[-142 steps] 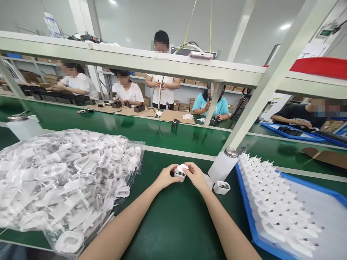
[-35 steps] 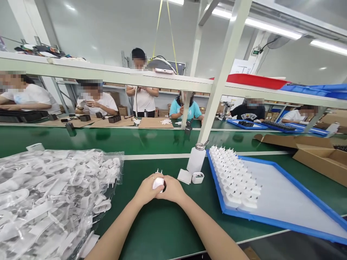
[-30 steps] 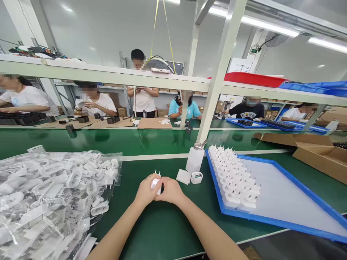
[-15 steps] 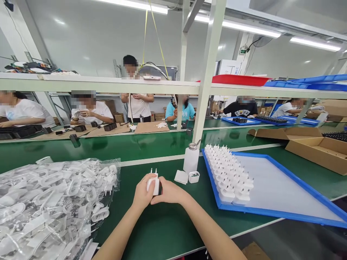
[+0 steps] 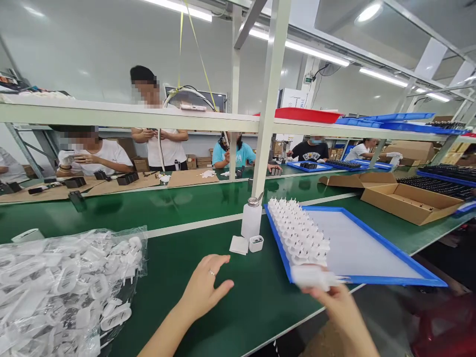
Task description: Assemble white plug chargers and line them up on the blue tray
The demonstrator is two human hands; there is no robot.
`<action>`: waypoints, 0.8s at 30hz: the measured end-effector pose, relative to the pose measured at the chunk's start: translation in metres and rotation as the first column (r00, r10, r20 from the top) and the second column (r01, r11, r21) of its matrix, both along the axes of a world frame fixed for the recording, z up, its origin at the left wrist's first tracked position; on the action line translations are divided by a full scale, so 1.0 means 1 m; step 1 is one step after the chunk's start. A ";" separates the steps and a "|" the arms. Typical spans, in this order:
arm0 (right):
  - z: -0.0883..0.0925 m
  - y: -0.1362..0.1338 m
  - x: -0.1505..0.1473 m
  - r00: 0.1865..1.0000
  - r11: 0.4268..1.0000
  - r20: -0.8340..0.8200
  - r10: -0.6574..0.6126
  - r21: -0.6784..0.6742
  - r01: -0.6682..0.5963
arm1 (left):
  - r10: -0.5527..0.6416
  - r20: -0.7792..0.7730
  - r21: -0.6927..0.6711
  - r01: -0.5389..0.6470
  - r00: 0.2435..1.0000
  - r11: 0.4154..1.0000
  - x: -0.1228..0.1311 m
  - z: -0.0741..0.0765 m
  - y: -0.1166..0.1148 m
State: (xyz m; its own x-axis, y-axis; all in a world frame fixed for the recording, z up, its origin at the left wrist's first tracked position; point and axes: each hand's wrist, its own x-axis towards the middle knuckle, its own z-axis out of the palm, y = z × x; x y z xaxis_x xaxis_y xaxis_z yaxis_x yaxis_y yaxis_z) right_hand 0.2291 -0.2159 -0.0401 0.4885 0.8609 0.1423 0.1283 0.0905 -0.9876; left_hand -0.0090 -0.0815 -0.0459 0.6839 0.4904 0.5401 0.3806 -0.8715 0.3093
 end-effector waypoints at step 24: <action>0.002 0.028 0.109 0.583 0.767 0.805 0.111 -0.442 0.465 | 0.096 -0.231 -0.085 -0.119 0.968 0.989 0.001 -0.016 0.014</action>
